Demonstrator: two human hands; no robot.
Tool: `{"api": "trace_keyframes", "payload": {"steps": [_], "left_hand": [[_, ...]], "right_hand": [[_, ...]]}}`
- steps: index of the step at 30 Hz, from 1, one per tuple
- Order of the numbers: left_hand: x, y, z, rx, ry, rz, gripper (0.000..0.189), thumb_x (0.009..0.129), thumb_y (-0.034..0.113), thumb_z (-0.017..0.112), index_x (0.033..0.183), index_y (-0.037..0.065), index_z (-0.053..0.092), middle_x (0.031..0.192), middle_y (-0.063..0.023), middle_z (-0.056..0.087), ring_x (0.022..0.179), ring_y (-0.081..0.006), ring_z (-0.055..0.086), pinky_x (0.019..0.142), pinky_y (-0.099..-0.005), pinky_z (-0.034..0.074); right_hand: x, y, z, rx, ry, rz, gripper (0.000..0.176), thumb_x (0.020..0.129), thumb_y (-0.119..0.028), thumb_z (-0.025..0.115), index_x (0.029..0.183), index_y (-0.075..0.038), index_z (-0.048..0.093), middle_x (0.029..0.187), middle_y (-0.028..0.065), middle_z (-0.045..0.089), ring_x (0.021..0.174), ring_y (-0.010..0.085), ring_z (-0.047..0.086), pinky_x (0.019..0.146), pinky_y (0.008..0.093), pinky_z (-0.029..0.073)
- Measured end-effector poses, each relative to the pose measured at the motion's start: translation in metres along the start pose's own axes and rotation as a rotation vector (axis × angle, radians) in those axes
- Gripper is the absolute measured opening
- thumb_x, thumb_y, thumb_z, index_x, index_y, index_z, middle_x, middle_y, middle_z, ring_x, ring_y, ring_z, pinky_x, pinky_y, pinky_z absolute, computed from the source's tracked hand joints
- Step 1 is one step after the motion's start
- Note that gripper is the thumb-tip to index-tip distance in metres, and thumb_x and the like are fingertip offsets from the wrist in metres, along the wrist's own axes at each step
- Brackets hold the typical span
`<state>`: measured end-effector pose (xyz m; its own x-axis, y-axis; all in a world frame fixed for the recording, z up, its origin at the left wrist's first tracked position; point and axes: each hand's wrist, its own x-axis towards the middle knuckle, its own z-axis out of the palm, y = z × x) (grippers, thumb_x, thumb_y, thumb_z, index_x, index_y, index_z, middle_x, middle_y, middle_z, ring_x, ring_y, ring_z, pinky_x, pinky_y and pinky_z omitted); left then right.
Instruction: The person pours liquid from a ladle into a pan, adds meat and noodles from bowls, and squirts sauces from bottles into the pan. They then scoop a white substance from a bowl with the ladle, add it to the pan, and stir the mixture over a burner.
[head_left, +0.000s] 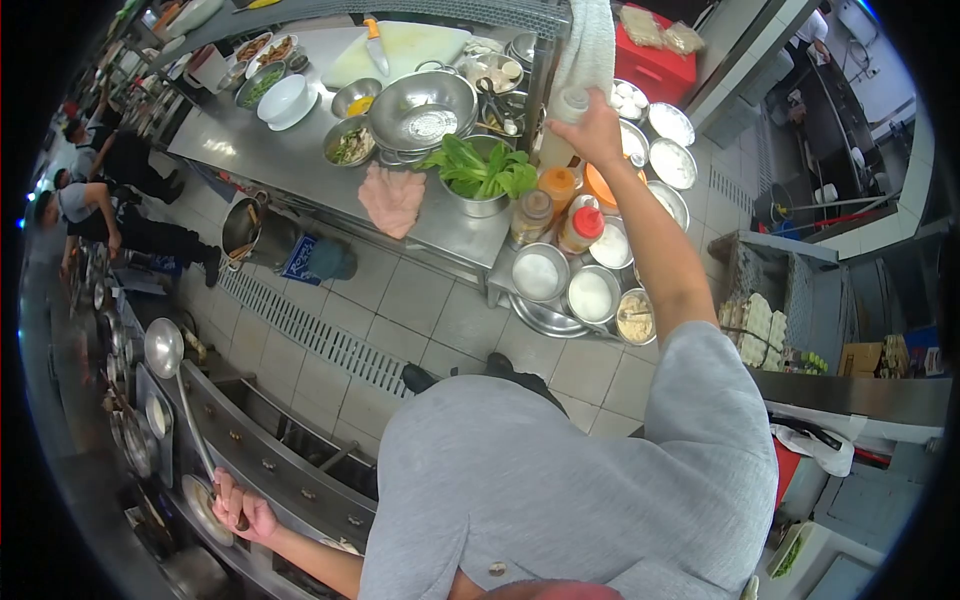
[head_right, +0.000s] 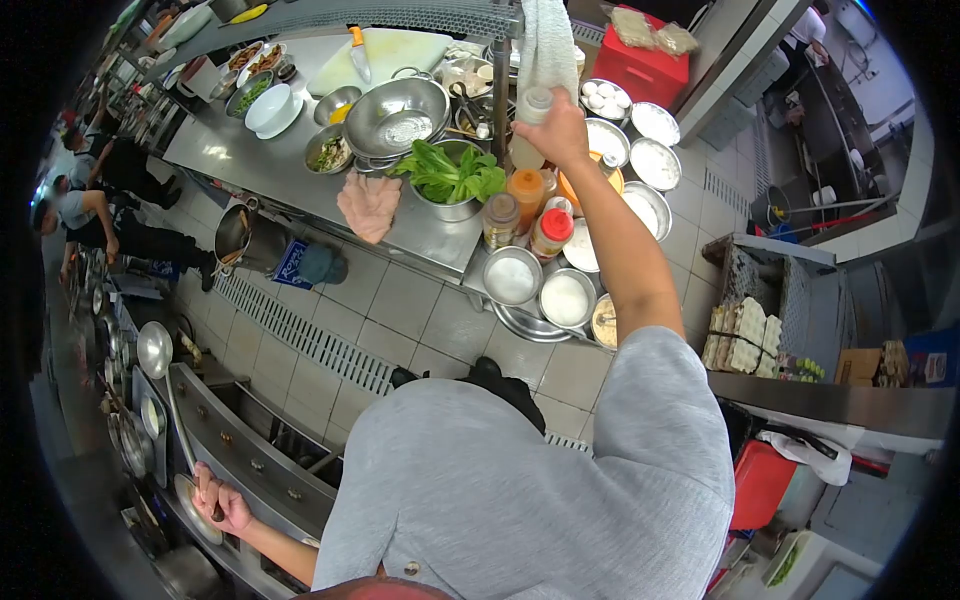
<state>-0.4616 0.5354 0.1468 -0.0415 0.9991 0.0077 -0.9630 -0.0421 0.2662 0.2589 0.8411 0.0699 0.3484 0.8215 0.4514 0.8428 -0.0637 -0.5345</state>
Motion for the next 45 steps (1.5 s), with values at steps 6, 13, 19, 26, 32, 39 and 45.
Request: {"api": "trace_keyframes", "payload": {"steps": [6, 13, 19, 26, 32, 39, 45], "left_hand": [[-0.011, 0.015, -0.015, 0.004, -0.061, -0.035, 0.037, 0.097, 0.002, 0.043, 0.127, -0.018, 0.036, 0.081, -0.0062, 0.046, 0.055, -0.0104, 0.055, 0.042, -0.0255, 0.03], [-0.014, 0.016, -0.013, 0.012, -0.031, -0.006, 0.036, 0.098, 0.002, 0.043, 0.126, -0.019, 0.036, 0.08, -0.0065, 0.047, 0.053, -0.0104, 0.054, 0.041, -0.0255, 0.03], [-0.022, 0.012, -0.013, -0.014, -0.042, 0.014, 0.038, 0.097, 0.002, 0.044, 0.127, -0.018, 0.036, 0.08, -0.006, 0.048, 0.052, -0.0087, 0.052, 0.04, -0.0244, 0.03], [-0.046, 0.026, -0.017, -0.064, 0.111, 0.209, 0.056, 0.097, 0.01, 0.042, 0.144, -0.017, 0.027, 0.064, 0.0026, 0.052, 0.045, -0.0019, 0.048, 0.036, -0.0221, 0.026], [-0.061, 0.022, 0.01, -0.098, -0.011, 0.214, 0.019, 0.091, 0.005, 0.049, 0.109, -0.001, 0.046, 0.077, -0.0013, 0.051, 0.052, -0.0068, 0.054, 0.042, -0.0265, 0.033], [-0.107, 0.069, -0.03, 0.106, 0.141, 0.42, 0.023, 0.091, 0.008, 0.048, 0.112, -0.003, 0.046, 0.077, -0.0032, 0.05, 0.052, -0.0091, 0.053, 0.04, -0.0255, 0.036], [-0.141, 0.134, -0.071, 0.779, 0.927, 0.6, 0.024, 0.079, 0.008, 0.057, 0.1, 0.004, 0.048, 0.069, -0.0036, 0.052, 0.044, -0.0142, 0.049, 0.039, -0.0286, 0.04]], "right_hand": [[-0.012, 0.022, 0.017, 0.039, -0.045, 0.043, 0.079, 0.063, -0.036, 0.088, 0.12, 0.008, 0.056, 0.1, 0.0242, 0.071, 0.094, 0.0386, 0.07, 0.085, 0.0426, 0.056], [-0.029, 0.057, 0.064, -0.088, -0.297, 0.144, 0.074, 0.066, -0.044, 0.085, 0.113, 0.009, 0.064, 0.099, 0.0265, 0.07, 0.098, 0.0401, 0.068, 0.09, 0.0442, 0.052], [-0.061, 0.04, -0.015, 0.165, 0.084, 0.307, 0.063, 0.07, -0.041, 0.086, 0.108, 0.005, 0.066, 0.094, 0.0213, 0.071, 0.09, 0.029, 0.07, 0.081, 0.0395, 0.055], [-0.114, 0.193, -0.001, 0.339, 0.013, 0.394, 0.067, 0.075, -0.032, 0.086, 0.124, 0.003, 0.059, 0.112, 0.0135, 0.068, 0.101, 0.0247, 0.065, 0.091, 0.0358, 0.051], [-0.095, 0.19, 0.003, 0.3, -0.113, 0.353, 0.044, 0.082, -0.036, 0.081, 0.105, 0.001, 0.071, 0.101, 0.0132, 0.073, 0.086, 0.0232, 0.068, 0.077, 0.0356, 0.056], [-0.091, 0.046, -0.033, 0.234, 0.182, 0.055, 0.036, 0.07, -0.033, 0.083, 0.09, -0.004, 0.072, 0.078, 0.0121, 0.071, 0.069, 0.0289, 0.064, 0.065, 0.0418, 0.052], [-0.126, -0.226, 0.088, 0.931, -0.533, 0.061, 0.051, 0.088, -0.011, 0.07, 0.135, -0.001, 0.051, 0.119, 0.0161, 0.067, 0.1, 0.0258, 0.067, 0.075, 0.036, 0.057]]}}
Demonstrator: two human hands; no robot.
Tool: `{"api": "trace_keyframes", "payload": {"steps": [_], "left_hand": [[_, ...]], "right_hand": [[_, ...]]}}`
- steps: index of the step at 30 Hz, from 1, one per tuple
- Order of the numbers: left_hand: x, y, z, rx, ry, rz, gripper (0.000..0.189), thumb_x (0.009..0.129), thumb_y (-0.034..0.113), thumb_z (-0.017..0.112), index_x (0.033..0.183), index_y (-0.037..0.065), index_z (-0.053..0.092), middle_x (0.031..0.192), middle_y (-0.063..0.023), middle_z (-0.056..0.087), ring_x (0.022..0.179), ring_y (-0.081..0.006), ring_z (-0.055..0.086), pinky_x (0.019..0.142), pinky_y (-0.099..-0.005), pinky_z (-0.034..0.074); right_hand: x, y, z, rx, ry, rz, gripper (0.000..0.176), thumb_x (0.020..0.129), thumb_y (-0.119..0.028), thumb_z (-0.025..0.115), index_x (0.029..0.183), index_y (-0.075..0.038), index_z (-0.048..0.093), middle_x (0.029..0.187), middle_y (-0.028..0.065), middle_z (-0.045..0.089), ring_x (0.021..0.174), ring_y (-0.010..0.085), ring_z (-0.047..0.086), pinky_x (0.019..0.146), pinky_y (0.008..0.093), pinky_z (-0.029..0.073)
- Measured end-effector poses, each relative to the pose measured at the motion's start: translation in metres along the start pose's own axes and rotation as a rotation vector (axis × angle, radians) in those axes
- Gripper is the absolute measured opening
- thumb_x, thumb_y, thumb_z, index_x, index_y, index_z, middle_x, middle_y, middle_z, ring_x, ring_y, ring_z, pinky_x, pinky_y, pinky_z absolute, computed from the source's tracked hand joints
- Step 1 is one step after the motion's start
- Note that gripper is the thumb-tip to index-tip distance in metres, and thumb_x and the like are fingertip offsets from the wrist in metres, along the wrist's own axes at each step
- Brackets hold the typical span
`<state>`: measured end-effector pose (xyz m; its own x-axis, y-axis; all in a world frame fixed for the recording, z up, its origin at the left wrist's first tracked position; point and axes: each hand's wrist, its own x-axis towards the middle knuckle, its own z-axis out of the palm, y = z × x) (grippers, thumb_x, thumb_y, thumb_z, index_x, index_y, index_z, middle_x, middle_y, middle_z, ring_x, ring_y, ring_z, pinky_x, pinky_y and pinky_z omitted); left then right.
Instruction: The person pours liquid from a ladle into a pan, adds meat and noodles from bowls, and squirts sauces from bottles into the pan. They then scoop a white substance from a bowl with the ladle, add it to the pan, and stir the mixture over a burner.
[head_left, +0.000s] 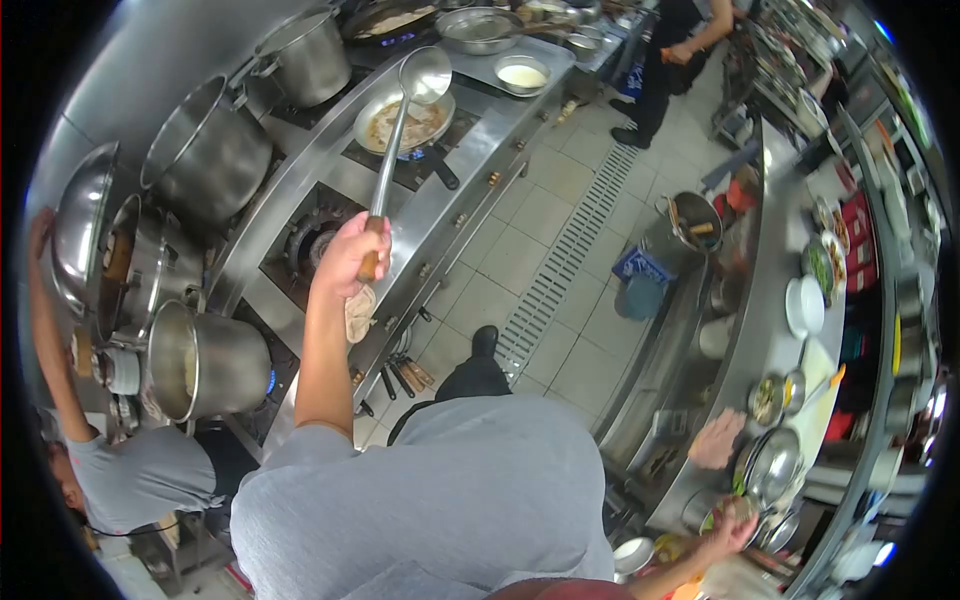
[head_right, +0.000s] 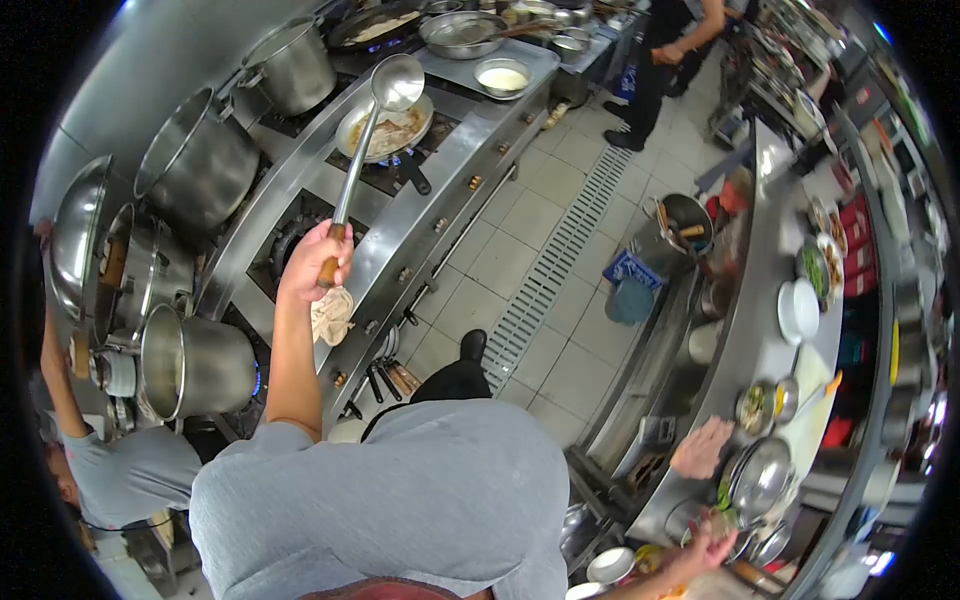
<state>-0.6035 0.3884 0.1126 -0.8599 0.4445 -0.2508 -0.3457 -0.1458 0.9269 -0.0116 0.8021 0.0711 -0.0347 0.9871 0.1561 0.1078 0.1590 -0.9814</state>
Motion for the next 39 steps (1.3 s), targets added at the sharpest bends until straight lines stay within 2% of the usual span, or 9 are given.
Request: {"api": "trace_keyframes", "payload": {"steps": [5, 9, 13, 18, 26, 29, 32, 35, 39], "left_hand": [[0.035, 0.006, -0.047, 0.525, 0.252, -0.043, 0.023, 0.077, 0.004, 0.058, 0.097, 0.002, 0.048, 0.068, -0.0044, 0.051, 0.044, -0.0147, 0.052, 0.041, -0.0308, 0.043], [0.053, 0.008, -0.076, 0.512, 0.267, -0.037, 0.022, 0.077, 0.002, 0.058, 0.097, 0.001, 0.048, 0.067, -0.004, 0.05, 0.042, -0.0142, 0.052, 0.041, -0.0309, 0.042], [0.062, 0.022, -0.091, 0.385, 0.278, -0.097, 0.023, 0.076, 0.0, 0.058, 0.097, 0.001, 0.048, 0.065, -0.0039, 0.05, 0.043, -0.0137, 0.052, 0.042, -0.0301, 0.042], [0.062, 0.034, -0.094, 0.295, 0.302, -0.139, 0.024, 0.076, 0.0, 0.059, 0.097, 0.001, 0.049, 0.066, -0.0035, 0.051, 0.044, -0.0131, 0.053, 0.043, -0.0292, 0.042], [0.058, 0.041, -0.091, 0.306, 0.351, -0.208, 0.023, 0.078, 0.002, 0.058, 0.099, -0.002, 0.051, 0.065, -0.0045, 0.052, 0.045, -0.012, 0.054, 0.043, -0.0295, 0.046], [0.058, 0.039, -0.091, 0.248, 0.356, -0.249, 0.023, 0.077, 0.002, 0.058, 0.099, -0.002, 0.051, 0.065, -0.0049, 0.053, 0.045, -0.0121, 0.054, 0.043, -0.0292, 0.045], [0.059, 0.04, -0.092, 0.269, 0.348, -0.226, 0.023, 0.078, -0.001, 0.057, 0.099, -0.001, 0.049, 0.063, -0.0036, 0.052, 0.044, -0.0115, 0.054, 0.042, -0.0279, 0.042], [0.06, 0.039, -0.091, 0.226, 0.362, -0.234, 0.022, 0.078, -0.001, 0.057, 0.099, -0.001, 0.049, 0.063, -0.0032, 0.052, 0.044, -0.0113, 0.054, 0.042, -0.0277, 0.042], [0.06, 0.04, -0.091, 0.23, 0.379, -0.219, 0.021, 0.079, 0.0, 0.057, 0.099, 0.0, 0.049, 0.063, -0.0027, 0.052, 0.044, -0.0111, 0.054, 0.042, -0.0271, 0.042]], "right_hand": [[0.027, -0.06, 0.299, 0.126, -0.545, 0.103, 0.055, 0.083, 0.003, 0.067, 0.135, 0.0, 0.05, 0.118, 0.0127, 0.065, 0.107, 0.0219, 0.064, 0.083, 0.0329, 0.055], [0.028, -0.095, 0.523, 0.033, -1.04, -0.284, 0.051, 0.072, 0.008, 0.063, 0.123, 0.0, 0.06, 0.113, 0.0073, 0.063, 0.108, 0.0173, 0.06, 0.094, 0.0311, 0.048], [-0.001, -0.134, 0.716, -0.084, -1.181, -0.871, 0.046, 0.07, 0.009, 0.063, 0.115, -0.005, 0.065, 0.112, 0.0127, 0.064, 0.107, 0.028, 0.062, 0.096, 0.0355, 0.047], [-0.055, -0.164, 0.89, -0.057, -1.048, -1.216, 0.043, 0.068, 0.009, 0.06, 0.107, -0.009, 0.069, 0.105, 0.016, 0.06, 0.103, 0.0366, 0.059, 0.09, 0.0437, 0.048], [-0.124, -0.119, 1.005, -0.115, -0.991, -1.418, 0.033, 0.074, -0.001, 0.062, 0.102, -0.013, 0.073, 0.103, 0.0136, 0.06, 0.097, 0.0345, 0.058, 0.086, 0.0428, 0.049], [-0.125, -0.114, 1.014, -0.105, -1.206, -1.654, 0.035, 0.072, 0.004, 0.061, 0.102, -0.013, 0.071, 0.105, 0.0138, 0.06, 0.097, 0.0342, 0.058, 0.085, 0.0443, 0.049], [-0.129, -0.11, 1.017, -0.104, -0.961, -1.388, 0.029, 0.074, -0.006, 0.066, 0.1, -0.014, 0.073, 0.105, 0.0101, 0.059, 0.097, 0.0302, 0.058, 0.085, 0.0415, 0.048], [-0.129, -0.102, 1.012, -0.182, -1.257, -1.737, 0.028, 0.072, -0.005, 0.066, 0.098, -0.015, 0.073, 0.103, 0.0093, 0.06, 0.096, 0.03, 0.059, 0.084, 0.0416, 0.048], [-0.133, -0.088, 1.027, -0.004, -0.993, -1.483, 0.033, 0.068, -0.003, 0.066, 0.097, -0.018, 0.073, 0.101, 0.0091, 0.061, 0.098, 0.0301, 0.058, 0.086, 0.0412, 0.047]]}}
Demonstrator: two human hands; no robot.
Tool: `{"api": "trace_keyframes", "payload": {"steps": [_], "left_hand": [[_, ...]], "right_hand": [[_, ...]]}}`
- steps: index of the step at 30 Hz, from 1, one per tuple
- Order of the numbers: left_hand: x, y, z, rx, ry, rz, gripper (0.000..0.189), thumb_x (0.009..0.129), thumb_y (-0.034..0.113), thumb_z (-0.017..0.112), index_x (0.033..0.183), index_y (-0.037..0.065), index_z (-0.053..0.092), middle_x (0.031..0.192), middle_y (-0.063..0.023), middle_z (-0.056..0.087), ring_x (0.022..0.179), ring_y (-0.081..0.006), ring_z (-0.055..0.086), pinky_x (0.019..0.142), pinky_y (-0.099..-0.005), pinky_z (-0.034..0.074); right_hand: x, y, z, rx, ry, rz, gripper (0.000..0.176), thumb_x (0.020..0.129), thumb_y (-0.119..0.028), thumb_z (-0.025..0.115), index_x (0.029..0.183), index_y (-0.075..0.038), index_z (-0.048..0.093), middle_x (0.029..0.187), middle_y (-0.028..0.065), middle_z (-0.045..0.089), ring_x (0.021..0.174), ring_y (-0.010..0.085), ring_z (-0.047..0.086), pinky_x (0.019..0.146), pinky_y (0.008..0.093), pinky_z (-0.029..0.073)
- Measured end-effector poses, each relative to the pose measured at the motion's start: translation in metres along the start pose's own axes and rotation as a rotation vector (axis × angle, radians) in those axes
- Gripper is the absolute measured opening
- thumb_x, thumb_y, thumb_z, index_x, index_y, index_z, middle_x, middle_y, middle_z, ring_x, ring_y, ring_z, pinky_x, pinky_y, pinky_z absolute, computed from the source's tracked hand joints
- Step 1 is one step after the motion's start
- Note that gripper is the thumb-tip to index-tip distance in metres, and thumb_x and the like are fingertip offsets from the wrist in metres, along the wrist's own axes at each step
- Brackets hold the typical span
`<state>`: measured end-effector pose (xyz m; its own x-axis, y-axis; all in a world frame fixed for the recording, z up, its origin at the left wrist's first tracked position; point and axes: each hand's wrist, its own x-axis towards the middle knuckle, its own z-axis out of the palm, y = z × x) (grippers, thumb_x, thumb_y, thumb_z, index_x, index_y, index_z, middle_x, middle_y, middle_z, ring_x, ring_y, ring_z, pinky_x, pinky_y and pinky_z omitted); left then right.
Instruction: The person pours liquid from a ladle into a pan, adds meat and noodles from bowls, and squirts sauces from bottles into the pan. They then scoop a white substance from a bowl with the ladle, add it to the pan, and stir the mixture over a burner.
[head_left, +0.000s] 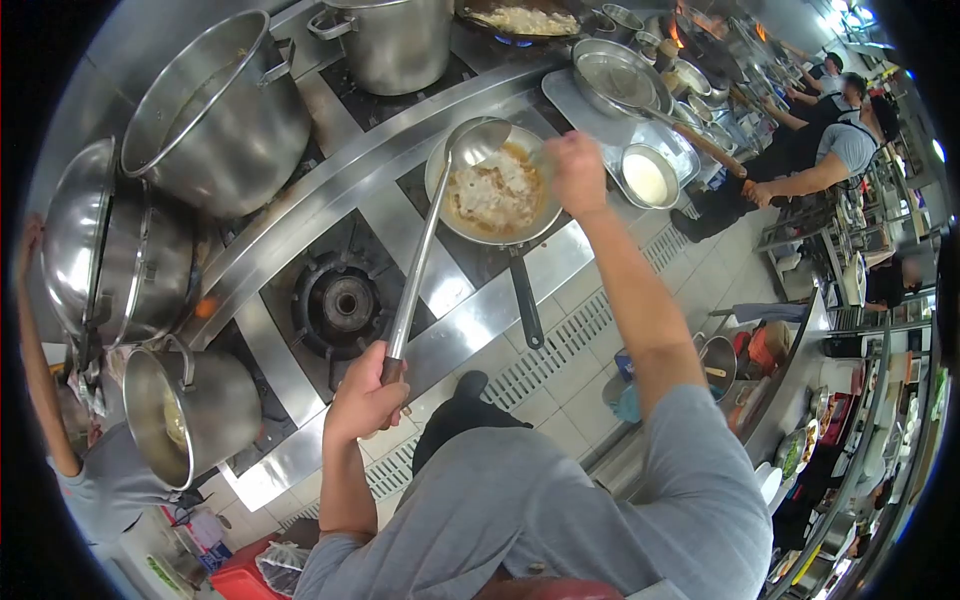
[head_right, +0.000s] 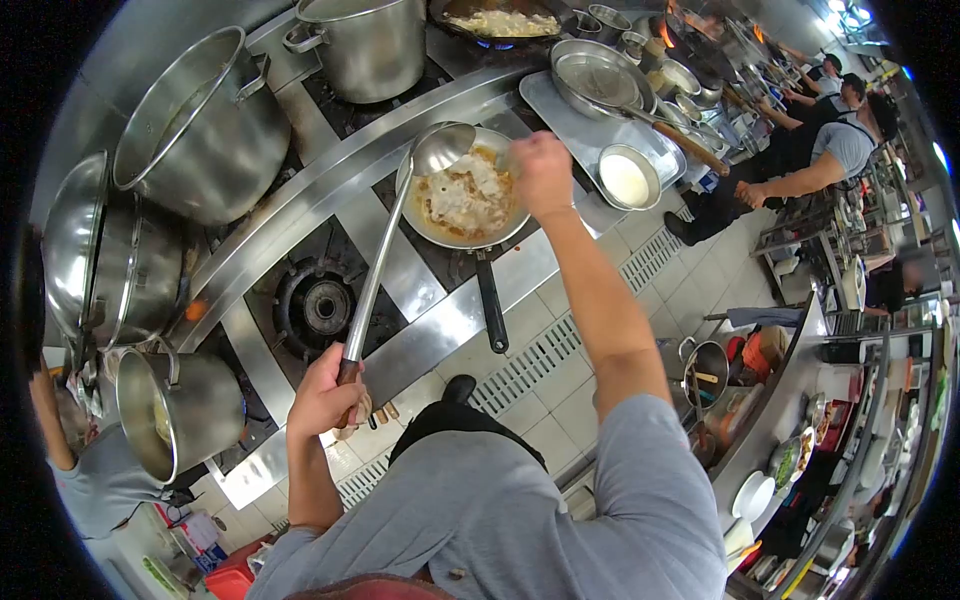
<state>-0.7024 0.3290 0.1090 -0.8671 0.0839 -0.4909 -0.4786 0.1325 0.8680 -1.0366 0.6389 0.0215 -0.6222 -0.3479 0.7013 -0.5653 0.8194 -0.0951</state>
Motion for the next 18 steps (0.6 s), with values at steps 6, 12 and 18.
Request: {"api": "trace_keyframes", "payload": {"steps": [6, 12, 18], "left_hand": [[-0.001, -0.002, -0.005, -0.001, -0.017, 0.017, 0.021, 0.079, 0.002, 0.058, 0.098, 0.0, 0.049, 0.066, -0.0016, 0.052, 0.046, -0.0102, 0.053, 0.043, -0.0267, 0.041], [-0.001, 0.0, -0.01, 0.04, -0.029, 0.003, 0.021, 0.078, 0.002, 0.057, 0.097, 0.0, 0.05, 0.066, -0.0014, 0.052, 0.047, -0.0101, 0.054, 0.045, -0.0267, 0.041], [0.002, 0.002, -0.013, 0.029, -0.034, 0.011, 0.022, 0.077, 0.001, 0.057, 0.097, -0.001, 0.05, 0.064, -0.0027, 0.053, 0.046, -0.0113, 0.055, 0.042, -0.0278, 0.042]], "right_hand": [[0.008, -0.005, -0.008, 0.035, -0.116, -0.175, 0.036, 0.065, -0.002, 0.067, 0.096, -0.017, 0.073, 0.1, 0.0102, 0.062, 0.098, 0.0307, 0.059, 0.085, 0.0427, 0.046], [0.004, -0.003, -0.001, 0.035, -0.101, -0.004, 0.035, 0.064, -0.002, 0.068, 0.095, -0.018, 0.075, 0.102, 0.0069, 0.063, 0.098, 0.0273, 0.06, 0.086, 0.0409, 0.045], [0.002, -0.025, -0.021, 0.002, -0.055, 0.002, 0.032, 0.064, 0.002, 0.062, 0.09, -0.012, 0.073, 0.088, 0.012, 0.065, 0.093, 0.0334, 0.061, 0.08, 0.0482, 0.049]]}}
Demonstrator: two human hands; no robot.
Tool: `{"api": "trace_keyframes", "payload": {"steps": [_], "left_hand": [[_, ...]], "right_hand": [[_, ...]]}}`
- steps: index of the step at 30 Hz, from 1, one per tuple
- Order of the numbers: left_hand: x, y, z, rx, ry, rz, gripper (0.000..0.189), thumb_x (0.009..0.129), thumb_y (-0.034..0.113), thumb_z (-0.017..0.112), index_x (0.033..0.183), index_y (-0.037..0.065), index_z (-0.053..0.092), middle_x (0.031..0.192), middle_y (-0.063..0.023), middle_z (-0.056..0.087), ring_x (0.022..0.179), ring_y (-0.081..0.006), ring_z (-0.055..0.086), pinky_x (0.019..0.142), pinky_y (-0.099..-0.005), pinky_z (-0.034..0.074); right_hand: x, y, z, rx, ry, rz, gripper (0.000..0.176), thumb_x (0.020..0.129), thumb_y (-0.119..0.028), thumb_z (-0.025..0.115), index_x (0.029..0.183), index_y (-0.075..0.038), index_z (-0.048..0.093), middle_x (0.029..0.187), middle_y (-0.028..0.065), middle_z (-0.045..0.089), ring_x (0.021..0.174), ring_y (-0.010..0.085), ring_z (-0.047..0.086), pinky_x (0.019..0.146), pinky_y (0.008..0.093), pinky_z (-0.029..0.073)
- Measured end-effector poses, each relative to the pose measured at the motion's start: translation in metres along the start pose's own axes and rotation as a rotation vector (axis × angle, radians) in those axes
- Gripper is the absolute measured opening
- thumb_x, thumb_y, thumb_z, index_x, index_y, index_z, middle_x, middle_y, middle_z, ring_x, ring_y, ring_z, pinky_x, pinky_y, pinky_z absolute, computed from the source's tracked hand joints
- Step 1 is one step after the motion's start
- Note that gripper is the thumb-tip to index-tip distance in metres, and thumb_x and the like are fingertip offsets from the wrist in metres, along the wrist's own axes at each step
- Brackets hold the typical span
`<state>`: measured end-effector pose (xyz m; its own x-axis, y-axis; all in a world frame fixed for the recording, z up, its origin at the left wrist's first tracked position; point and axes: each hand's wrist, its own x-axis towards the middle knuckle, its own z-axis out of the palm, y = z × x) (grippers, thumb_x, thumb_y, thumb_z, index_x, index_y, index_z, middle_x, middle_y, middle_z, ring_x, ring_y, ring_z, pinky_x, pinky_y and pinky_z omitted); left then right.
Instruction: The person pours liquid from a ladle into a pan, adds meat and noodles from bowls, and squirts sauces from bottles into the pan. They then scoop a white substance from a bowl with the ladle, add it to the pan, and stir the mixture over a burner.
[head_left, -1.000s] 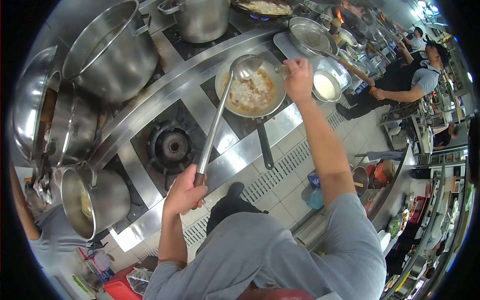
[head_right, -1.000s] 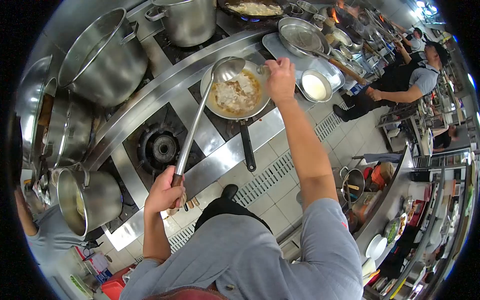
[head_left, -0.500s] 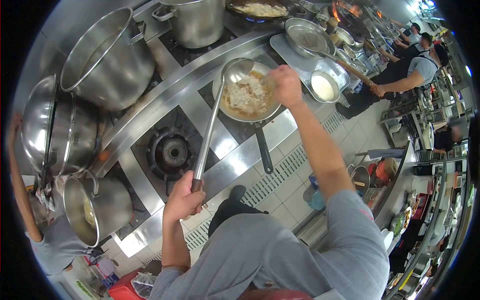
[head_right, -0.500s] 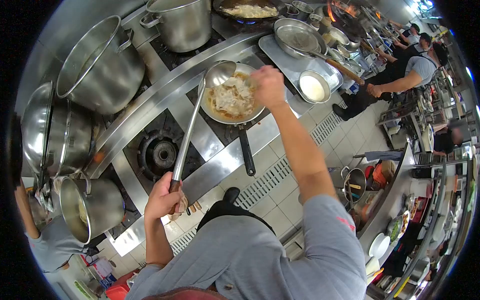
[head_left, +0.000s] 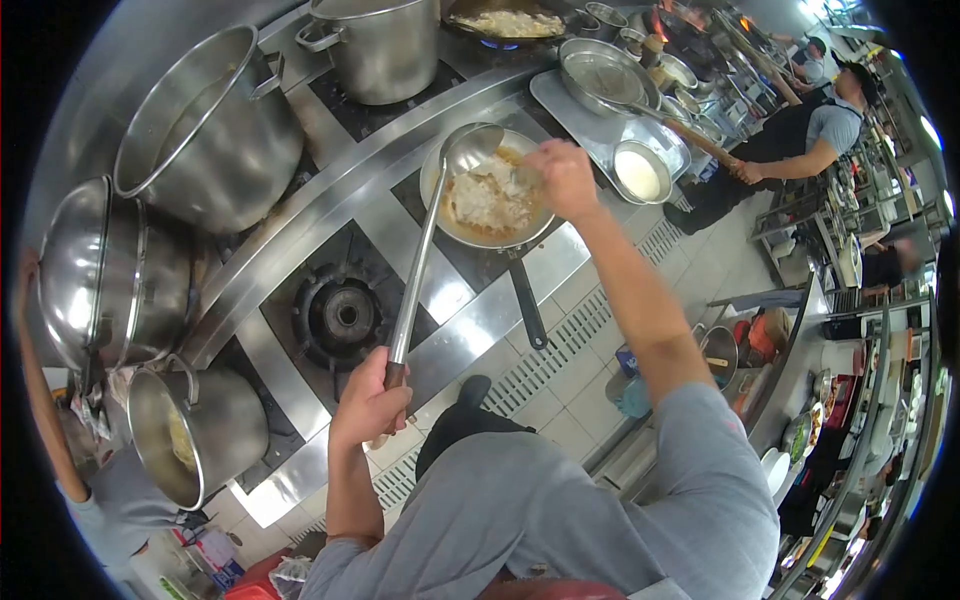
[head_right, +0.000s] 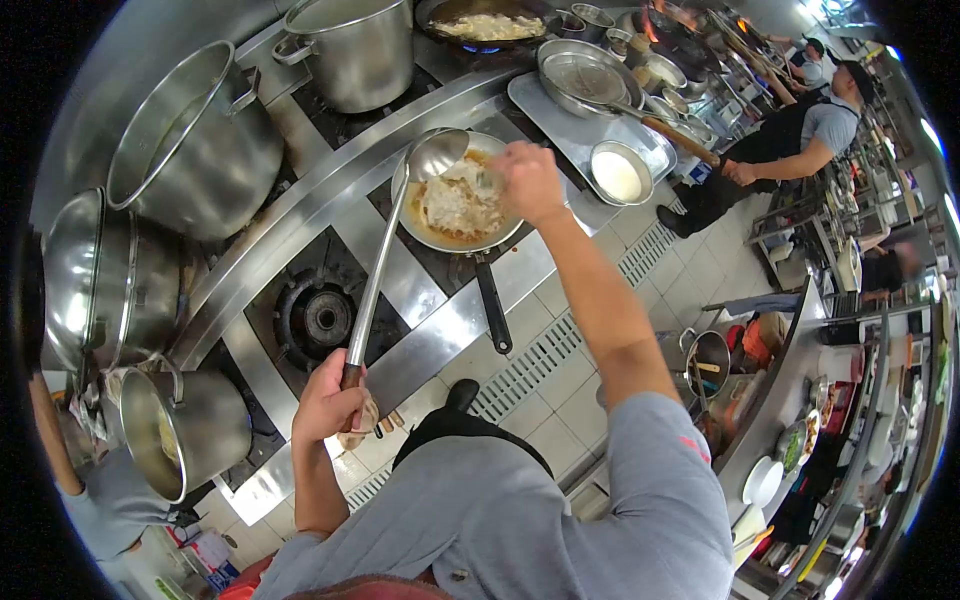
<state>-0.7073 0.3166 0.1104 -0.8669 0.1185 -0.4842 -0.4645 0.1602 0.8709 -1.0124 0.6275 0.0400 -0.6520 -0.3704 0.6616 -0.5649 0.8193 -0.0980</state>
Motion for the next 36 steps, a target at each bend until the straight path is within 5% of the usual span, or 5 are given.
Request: {"api": "trace_keyframes", "payload": {"steps": [7, 10, 18, 23, 36], "left_hand": [[0.01, -0.007, -0.005, -0.012, -0.02, 0.029, 0.022, 0.078, 0.003, 0.059, 0.097, -0.002, 0.05, 0.062, -0.0041, 0.054, 0.045, -0.013, 0.058, 0.041, -0.029, 0.044], [0.015, -0.01, -0.004, -0.033, -0.041, 0.04, 0.022, 0.078, 0.002, 0.059, 0.098, -0.001, 0.05, 0.064, -0.0043, 0.054, 0.045, -0.0138, 0.057, 0.042, -0.0288, 0.043], [0.03, -0.009, 0.006, -0.496, -0.106, -0.038, 0.034, 0.079, 0.004, 0.062, 0.11, 0.0, 0.052, 0.068, -0.0062, 0.053, 0.041, -0.0156, 0.049, 0.04, -0.0287, 0.039], [0.05, -0.015, 0.023, -1.141, -0.699, -0.046, 0.035, 0.092, 0.004, 0.047, 0.126, -0.005, 0.046, 0.07, -0.0077, 0.048, 0.039, -0.0133, 0.042, 0.034, -0.026, 0.034], [0.03, 0.019, 0.211, -0.655, -1.424, -0.36, 0.022, 0.101, 0.007, 0.043, 0.119, -0.002, 0.033, 0.075, -0.0077, 0.05, 0.045, -0.0123, 0.053, 0.035, -0.0214, 0.031]], "right_hand": [[-0.004, 0.018, 0.002, 0.101, 0.301, 0.281, 0.029, 0.065, -0.005, 0.066, 0.091, -0.015, 0.074, 0.091, 0.0133, 0.066, 0.083, 0.035, 0.063, 0.072, 0.0462, 0.051], [-0.014, 0.003, -0.016, 0.058, -0.15, -0.004, 0.028, 0.064, -0.006, 0.069, 0.09, -0.014, 0.075, 0.094, 0.0135, 0.067, 0.083, 0.0359, 0.063, 0.072, 0.0476, 0.05], [-0.057, 0.016, -0.039, 1.215, 0.079, 0.909, 0.043, 0.069, 0.002, 0.08, 0.11, -0.003, 0.071, 0.105, 0.0101, 0.074, 0.095, 0.0195, 0.069, 0.087, 0.0328, 0.054], [-0.122, -0.012, -0.163, 1.135, 0.276, 0.951, 0.04, 0.071, 0.003, 0.082, 0.106, -0.002, 0.064, 0.096, 0.0038, 0.071, 0.088, 0.0141, 0.067, 0.082, 0.0324, 0.055], [-0.478, -0.293, -0.465, 0.075, 0.712, 1.445, 0.051, 0.07, -0.024, 0.089, 0.112, -0.005, 0.067, 0.087, 0.0017, 0.065, 0.073, 0.0098, 0.056, 0.069, 0.0273, 0.049]]}}
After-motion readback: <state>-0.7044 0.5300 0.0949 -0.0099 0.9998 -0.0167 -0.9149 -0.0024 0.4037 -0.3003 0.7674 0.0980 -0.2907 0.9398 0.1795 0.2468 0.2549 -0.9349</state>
